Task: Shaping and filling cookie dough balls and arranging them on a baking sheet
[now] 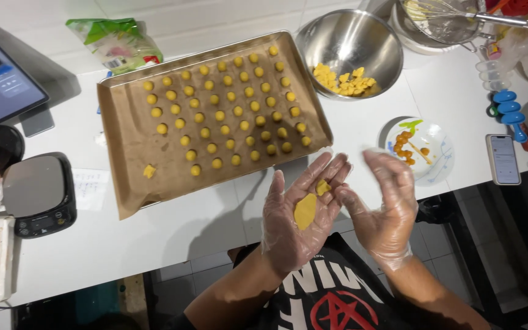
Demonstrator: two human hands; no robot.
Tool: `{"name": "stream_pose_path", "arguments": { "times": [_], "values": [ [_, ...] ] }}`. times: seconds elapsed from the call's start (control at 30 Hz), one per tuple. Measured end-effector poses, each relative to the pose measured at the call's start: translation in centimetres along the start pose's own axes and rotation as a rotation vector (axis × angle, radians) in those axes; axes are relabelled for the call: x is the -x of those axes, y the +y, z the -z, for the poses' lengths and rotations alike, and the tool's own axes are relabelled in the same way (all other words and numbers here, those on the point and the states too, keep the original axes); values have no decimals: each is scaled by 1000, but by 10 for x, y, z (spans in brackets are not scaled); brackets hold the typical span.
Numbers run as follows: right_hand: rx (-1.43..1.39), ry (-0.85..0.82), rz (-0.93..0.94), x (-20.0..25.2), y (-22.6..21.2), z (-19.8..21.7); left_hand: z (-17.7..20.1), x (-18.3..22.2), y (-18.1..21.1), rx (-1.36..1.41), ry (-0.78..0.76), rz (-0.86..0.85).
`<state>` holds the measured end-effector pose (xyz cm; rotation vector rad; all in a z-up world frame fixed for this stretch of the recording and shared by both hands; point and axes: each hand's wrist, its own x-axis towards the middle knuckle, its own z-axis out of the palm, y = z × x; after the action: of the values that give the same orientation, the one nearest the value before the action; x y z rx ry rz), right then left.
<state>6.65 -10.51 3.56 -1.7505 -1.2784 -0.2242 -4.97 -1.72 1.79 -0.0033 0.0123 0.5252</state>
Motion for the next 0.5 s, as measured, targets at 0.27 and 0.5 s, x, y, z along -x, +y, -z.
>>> {"name": "stream_pose_path", "arguments": {
  "times": [0.27,0.5],
  "values": [
    [22,-347,259,-16,102,63,12,-53,-82,144,39,43],
    [-80,-320,357,-24,139,95,18,-78,-121,204,60,59]
  ]
}}
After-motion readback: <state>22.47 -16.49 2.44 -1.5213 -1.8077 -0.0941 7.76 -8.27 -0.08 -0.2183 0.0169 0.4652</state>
